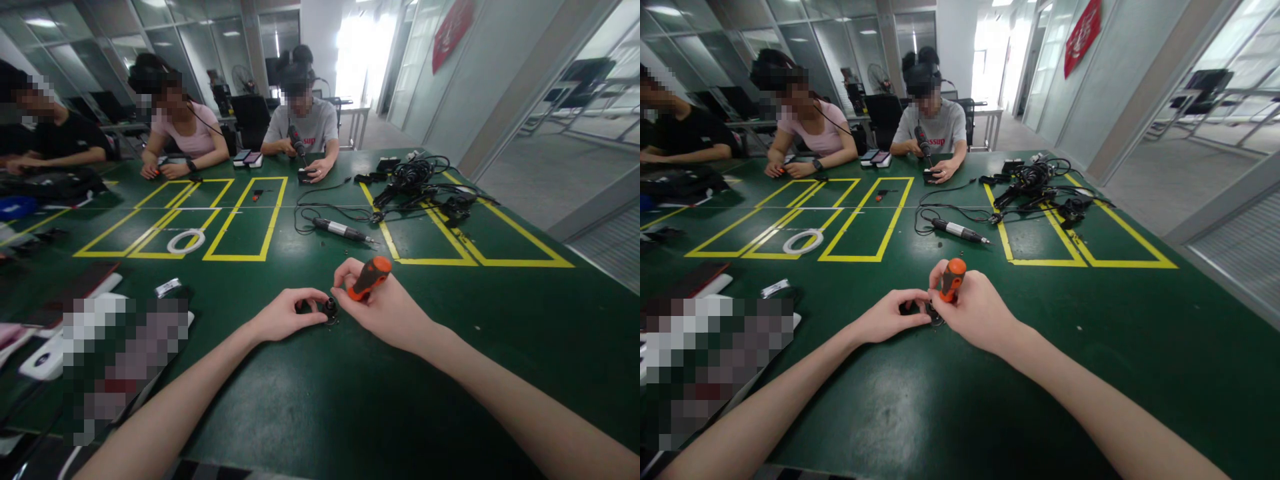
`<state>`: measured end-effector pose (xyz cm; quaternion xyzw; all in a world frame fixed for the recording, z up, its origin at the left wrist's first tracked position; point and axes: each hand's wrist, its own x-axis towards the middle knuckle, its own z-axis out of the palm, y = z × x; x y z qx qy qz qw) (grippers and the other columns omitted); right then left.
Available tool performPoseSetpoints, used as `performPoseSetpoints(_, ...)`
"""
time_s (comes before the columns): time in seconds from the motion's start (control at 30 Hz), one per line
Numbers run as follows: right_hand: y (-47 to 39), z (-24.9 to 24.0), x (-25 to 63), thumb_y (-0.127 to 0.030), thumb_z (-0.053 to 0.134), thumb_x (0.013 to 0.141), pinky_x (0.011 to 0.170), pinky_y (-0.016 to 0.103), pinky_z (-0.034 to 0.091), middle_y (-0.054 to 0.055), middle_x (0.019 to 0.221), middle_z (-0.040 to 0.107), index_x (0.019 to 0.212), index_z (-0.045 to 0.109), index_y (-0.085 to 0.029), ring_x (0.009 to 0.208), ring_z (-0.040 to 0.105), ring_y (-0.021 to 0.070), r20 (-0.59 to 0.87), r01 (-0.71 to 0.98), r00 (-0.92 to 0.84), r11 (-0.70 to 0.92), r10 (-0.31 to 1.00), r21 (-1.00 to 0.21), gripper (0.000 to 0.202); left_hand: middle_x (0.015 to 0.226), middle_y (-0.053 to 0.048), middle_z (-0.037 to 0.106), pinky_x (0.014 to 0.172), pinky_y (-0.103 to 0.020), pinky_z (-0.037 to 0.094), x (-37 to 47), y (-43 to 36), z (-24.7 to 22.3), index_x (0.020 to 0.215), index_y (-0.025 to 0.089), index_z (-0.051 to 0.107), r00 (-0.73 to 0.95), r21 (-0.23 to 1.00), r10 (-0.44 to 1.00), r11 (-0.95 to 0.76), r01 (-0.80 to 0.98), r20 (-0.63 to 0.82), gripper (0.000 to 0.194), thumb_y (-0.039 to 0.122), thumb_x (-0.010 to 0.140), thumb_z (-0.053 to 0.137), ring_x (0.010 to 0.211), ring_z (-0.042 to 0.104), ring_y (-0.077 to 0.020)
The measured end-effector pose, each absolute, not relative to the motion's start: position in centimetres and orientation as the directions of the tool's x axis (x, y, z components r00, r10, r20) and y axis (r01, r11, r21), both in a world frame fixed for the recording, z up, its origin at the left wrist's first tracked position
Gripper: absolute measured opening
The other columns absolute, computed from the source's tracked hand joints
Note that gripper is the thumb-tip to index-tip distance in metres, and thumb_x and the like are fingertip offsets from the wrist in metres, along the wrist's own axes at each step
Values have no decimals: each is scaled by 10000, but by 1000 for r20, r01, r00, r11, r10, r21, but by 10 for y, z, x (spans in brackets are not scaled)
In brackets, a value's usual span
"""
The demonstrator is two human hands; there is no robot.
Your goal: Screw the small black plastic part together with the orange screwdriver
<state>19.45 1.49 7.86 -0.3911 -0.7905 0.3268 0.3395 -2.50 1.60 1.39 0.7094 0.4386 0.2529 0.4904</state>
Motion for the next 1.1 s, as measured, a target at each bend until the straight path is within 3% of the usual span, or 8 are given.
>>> performPoseSetpoints(0.2, 16, 78, 195, -161, 632, 871, 569, 238, 418, -30, 689, 587, 960, 620, -188, 577, 538, 142, 221, 401, -473, 432, 853, -808, 94, 909, -19, 729, 746, -263, 410, -25, 16, 15, 1193, 138, 768, 489, 919, 870, -138, 370, -66, 422, 389, 854, 752, 787, 565, -141)
performPoseSetpoints(0.43, 15, 82, 195, -130, 607, 898, 597, 238, 427, -22, 685, 592, 878, 614, -189, 588, 554, 137, 252, 419, -484, 475, 838, -774, 63, 901, -18, 723, 756, -265, 410, -26, 16, 16, 1162, 135, 770, 486, 914, 872, -141, 379, -67, 402, 392, 854, 752, 781, 552, -139)
performPoseSetpoints(0.67, 15, 81, 194, -122, 627, 876, 570, 235, 427, -18, 723, 608, 974, 621, -178, 579, 556, 136, 226, 425, -488, 456, 843, -782, 113, 895, -12, 717, 746, -265, 406, -25, 16, 15, 1187, 142, 763, 489, 920, 869, -130, 371, -75, 412, 385, 855, 752, 777, 555, -138)
performPoseSetpoints(0.93, 12, 84, 193, -189, 599, 922, 593, 247, 396, -64, 627, 489, 903, 571, -205, 565, 495, 131, 197, 444, -481, 431, 854, -785, 37, 891, -8, 717, 747, -262, 415, -26, 16, 16, 1192, 148, 765, 490, 918, 869, -137, 373, -69, 408, 381, 859, 746, 768, 552, -135)
performPoseSetpoints(1.1, 11, 84, 194, -181, 577, 913, 572, 242, 386, -64, 633, 490, 939, 571, -207, 554, 475, 134, 151, 406, -504, 387, 851, -828, 37, 887, -11, 717, 749, -263, 414, -26, 17, 16, 1200, 144, 766, 489, 914, 870, -144, 379, -66, 423, 389, 855, 747, 774, 557, -139)
